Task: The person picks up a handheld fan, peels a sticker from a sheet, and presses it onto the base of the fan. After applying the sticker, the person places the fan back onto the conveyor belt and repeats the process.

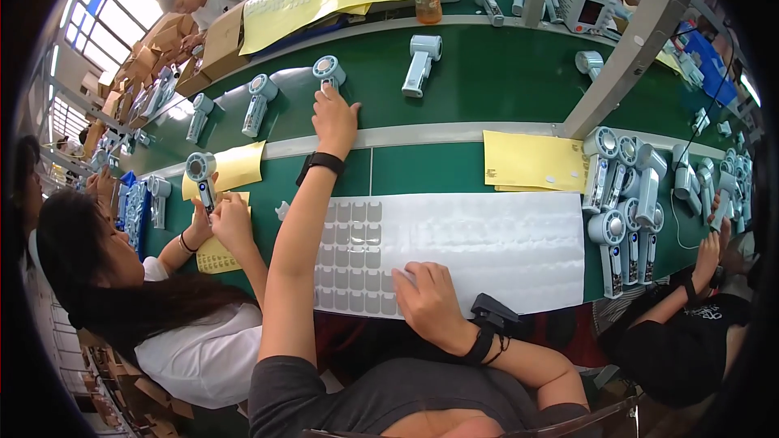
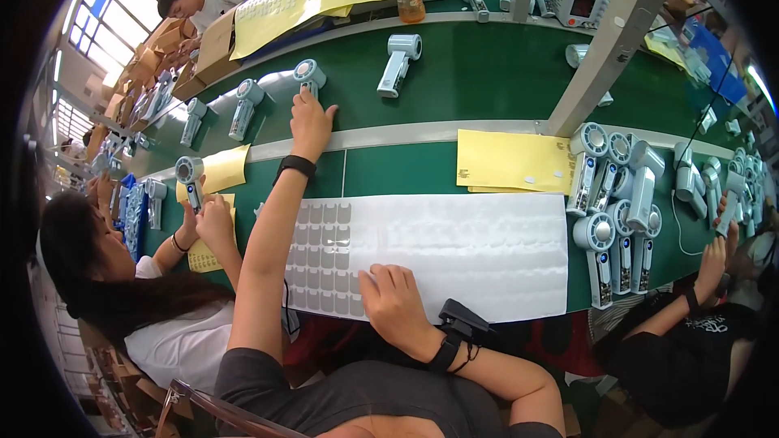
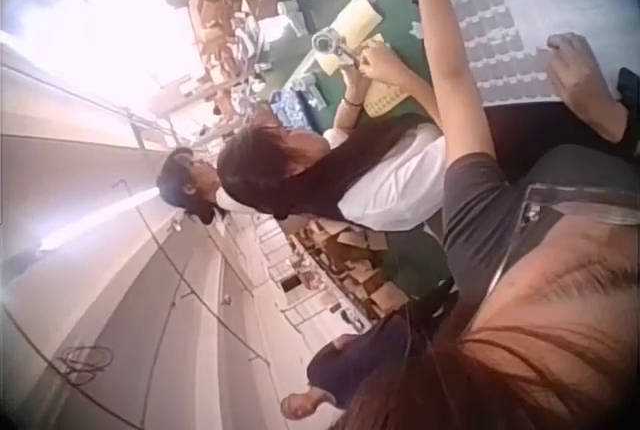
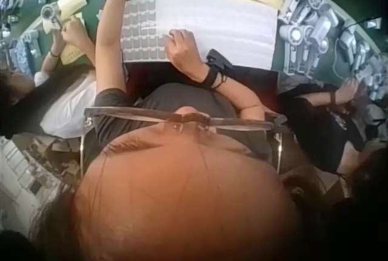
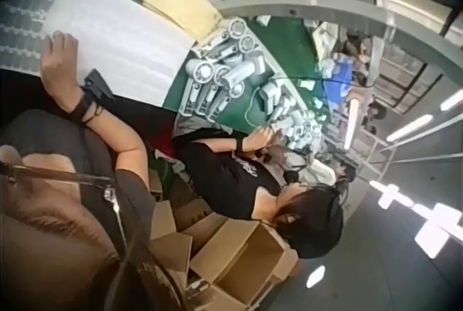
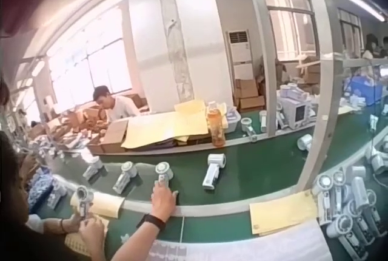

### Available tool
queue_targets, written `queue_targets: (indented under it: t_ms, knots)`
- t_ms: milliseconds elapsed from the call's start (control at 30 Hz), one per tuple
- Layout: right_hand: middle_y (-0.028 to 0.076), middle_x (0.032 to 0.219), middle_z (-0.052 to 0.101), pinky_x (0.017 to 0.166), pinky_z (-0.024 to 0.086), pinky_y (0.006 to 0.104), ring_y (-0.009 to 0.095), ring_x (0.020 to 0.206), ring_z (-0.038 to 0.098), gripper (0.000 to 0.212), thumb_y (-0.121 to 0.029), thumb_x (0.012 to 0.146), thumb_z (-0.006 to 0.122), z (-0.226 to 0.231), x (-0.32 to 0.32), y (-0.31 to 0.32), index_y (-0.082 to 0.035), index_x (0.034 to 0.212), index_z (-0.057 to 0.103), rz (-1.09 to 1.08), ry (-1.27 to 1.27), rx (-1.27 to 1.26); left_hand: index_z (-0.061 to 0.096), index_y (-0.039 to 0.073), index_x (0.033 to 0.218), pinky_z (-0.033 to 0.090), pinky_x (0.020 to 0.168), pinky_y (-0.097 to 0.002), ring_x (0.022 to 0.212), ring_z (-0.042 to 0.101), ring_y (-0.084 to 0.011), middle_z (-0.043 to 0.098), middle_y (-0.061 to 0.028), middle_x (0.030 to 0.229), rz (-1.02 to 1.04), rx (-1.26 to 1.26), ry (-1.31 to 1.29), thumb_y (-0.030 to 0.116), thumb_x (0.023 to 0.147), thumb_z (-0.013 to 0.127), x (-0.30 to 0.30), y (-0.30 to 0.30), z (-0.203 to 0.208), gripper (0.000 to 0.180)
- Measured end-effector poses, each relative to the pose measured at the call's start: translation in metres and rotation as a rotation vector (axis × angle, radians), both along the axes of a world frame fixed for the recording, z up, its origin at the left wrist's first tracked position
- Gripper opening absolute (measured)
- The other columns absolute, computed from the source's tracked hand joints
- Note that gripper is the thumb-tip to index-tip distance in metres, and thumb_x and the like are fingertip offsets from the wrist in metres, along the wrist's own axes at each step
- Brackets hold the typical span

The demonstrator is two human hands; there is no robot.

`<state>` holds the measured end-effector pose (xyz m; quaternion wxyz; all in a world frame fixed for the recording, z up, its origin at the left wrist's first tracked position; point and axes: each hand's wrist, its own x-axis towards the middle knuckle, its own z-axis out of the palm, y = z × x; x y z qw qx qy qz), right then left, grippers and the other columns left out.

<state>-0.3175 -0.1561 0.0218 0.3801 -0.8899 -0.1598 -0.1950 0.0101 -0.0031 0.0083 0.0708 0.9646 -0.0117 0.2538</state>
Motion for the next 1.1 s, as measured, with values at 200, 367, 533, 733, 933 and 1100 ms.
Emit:
queue_targets:
  t_ms: [200, 367, 533, 733, 933, 1100]
  knots:
    - [0.008, 0.090, 0.059, 0.077, 0.044, 0.0371, 0.026, 0.084, 0.055, 0.015, -0.002, 0.076, 0.069, 0.001, 0.008, 0.005, -0.005, 0.090, 0.066, 0.064, 0.000, 0.126, 0.051, -0.003, 0.115, 0.051, 0.081, -0.0384, 0.095, 0.059, -0.0383, 0.053, -0.0204, 0.117, -0.296, -0.243, -0.299, 0.008, 0.078, 0.073, -0.005, 0.001, 0.018, 0.045]
    - [0.007, 0.085, 0.063, 0.074, 0.047, 0.0335, 0.020, 0.079, 0.060, 0.013, -0.001, 0.079, 0.070, 0.012, 0.008, -0.007, -0.004, 0.091, 0.066, 0.134, 0.265, 0.479, 0.061, 0.000, 0.103, 0.052, 0.075, -0.0356, 0.086, 0.063, -0.0295, 0.061, -0.0134, 0.102, -0.531, -0.426, -0.453, 0.009, 0.073, 0.079, -0.050, -0.051, 0.059, 0.037]
    - [0.002, 0.090, 0.066, 0.078, 0.048, 0.0226, 0.008, 0.083, 0.061, 0.011, 0.001, 0.083, 0.071, 0.047, 0.028, -0.077, -0.001, 0.091, 0.064, 0.092, 0.523, 0.960, 0.063, 0.002, 0.102, 0.051, 0.062, -0.0280, 0.074, 0.062, -0.0186, 0.062, -0.0087, 0.092, -0.784, -0.573, -0.286, 0.011, 0.066, 0.086, -0.121, -0.103, 0.061, 0.044]
    - [0.003, 0.085, 0.064, 0.076, 0.047, 0.0206, 0.007, 0.079, 0.059, 0.024, 0.006, 0.082, 0.070, 0.090, 0.053, -0.135, -0.001, 0.102, 0.058, -0.069, 0.440, 1.047, 0.061, 0.002, 0.105, 0.053, 0.069, -0.0347, 0.084, 0.062, -0.0283, 0.057, -0.0117, 0.102, -1.100, -0.688, 0.023, 0.004, 0.060, 0.088, -0.171, -0.134, 0.065, 0.053]
    - [0.005, 0.082, 0.064, 0.074, 0.047, 0.0197, 0.007, 0.076, 0.059, 0.043, 0.007, 0.081, 0.069, 0.092, 0.063, -0.145, -0.006, 0.111, 0.041, -0.135, 0.374, 0.999, 0.062, 0.003, 0.109, 0.054, 0.071, -0.0345, 0.088, 0.061, -0.0275, 0.056, -0.0105, 0.103, -1.163, -0.694, 0.031, 0.001, 0.059, 0.087, -0.176, -0.149, 0.061, 0.056]
    - [0.006, 0.081, 0.064, 0.074, 0.047, 0.0201, 0.008, 0.075, 0.059, 0.043, 0.007, 0.081, 0.070, 0.092, 0.068, -0.147, -0.007, 0.105, 0.037, -0.145, 0.379, 0.987, 0.065, 0.006, 0.111, 0.054, 0.070, -0.0317, 0.088, 0.061, -0.0228, 0.057, -0.0071, 0.098, -1.147, -0.703, -0.023, 0.001, 0.057, 0.087, -0.177, -0.155, 0.060, 0.059]
